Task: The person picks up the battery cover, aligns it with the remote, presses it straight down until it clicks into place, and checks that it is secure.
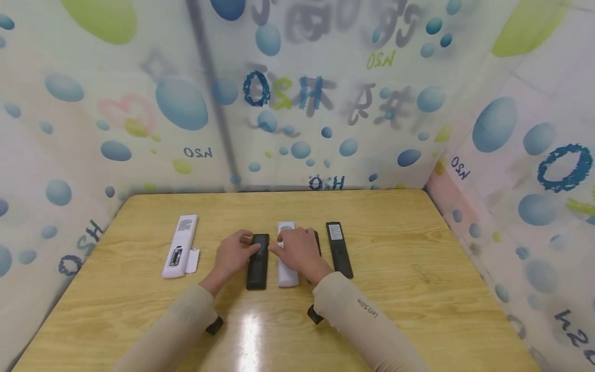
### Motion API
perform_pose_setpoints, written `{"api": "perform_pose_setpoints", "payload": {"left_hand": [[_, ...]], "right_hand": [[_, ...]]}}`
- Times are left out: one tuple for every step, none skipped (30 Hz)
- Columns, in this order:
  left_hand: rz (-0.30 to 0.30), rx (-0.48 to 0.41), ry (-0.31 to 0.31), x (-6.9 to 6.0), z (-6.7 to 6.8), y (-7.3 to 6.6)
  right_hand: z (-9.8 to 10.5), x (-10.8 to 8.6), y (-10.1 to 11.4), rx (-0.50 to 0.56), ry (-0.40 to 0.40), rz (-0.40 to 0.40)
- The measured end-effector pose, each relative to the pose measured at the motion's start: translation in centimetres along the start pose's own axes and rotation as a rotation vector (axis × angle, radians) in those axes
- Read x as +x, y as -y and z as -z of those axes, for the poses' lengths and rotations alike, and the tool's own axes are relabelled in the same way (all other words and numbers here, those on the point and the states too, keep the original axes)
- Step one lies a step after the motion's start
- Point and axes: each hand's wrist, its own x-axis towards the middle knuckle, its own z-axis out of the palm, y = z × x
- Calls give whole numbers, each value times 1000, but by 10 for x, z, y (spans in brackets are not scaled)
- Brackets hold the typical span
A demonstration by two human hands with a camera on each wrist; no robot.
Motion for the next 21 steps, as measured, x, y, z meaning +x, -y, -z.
{"api": "perform_pose_setpoints", "payload": {"left_hand": [[-7, -1, 0, 0, 1, 1], [-14, 0, -3, 0, 2, 2], [-13, -10, 0, 1, 4, 3], [-14, -14, -1, 2, 7, 4], [-12, -23, -1, 2, 9, 5], [-8, -35, 2, 3, 13, 7], [-4, -45, 6, 4, 17, 9], [3, -54, 9, 5, 22, 11], [13, -66, 14, 6, 28, 13], [16, -71, 14, 7, 34, 16], [24, -82, 20, 8, 41, 19], [29, -83, 26, 8, 48, 22], [35, -86, 28, 8, 55, 26], [46, -98, 38, 8, 63, 30], [54, -107, 44, 9, 71, 34], [59, -115, 52, 9, 78, 39], [64, -124, 58, 9, 86, 43], [66, -122, 63, 10, 94, 48], [69, -121, 64, 10, 101, 52], [72, -111, 63, 11, 108, 58], [76, -90, 52, 12, 114, 63]], "right_hand": [[0, 0, 1, 0, -1, 2], [0, 0, 1, 2, -3, 3], [0, 0, 2, 3, -4, 6], [0, 1, 2, 2, -5, 9], [-1, 1, 3, 0, -6, 10], [-1, 1, 4, -3, -6, 15], [-1, 2, 4, -3, -7, 17], [-1, 2, 5, -3, -7, 21], [-2, 3, 6, -3, -4, 26], [-2, 4, 7, -4, -1, 31], [-3, 5, 9, -3, 2, 39], [-4, 5, 10, -4, 6, 47], [-6, 6, 12, -7, 9, 54], [-8, 7, 14, -9, 12, 65], [-10, 8, 16, -15, 17, 78], [-12, 9, 19, -21, 20, 88], [-15, 10, 22, -26, 18, 100], [-17, 11, 25, -35, 16, 111], [-20, 12, 29, -41, 15, 122], [-22, 14, 33, -47, 13, 137], [-25, 15, 37, -55, 12, 151]]}}
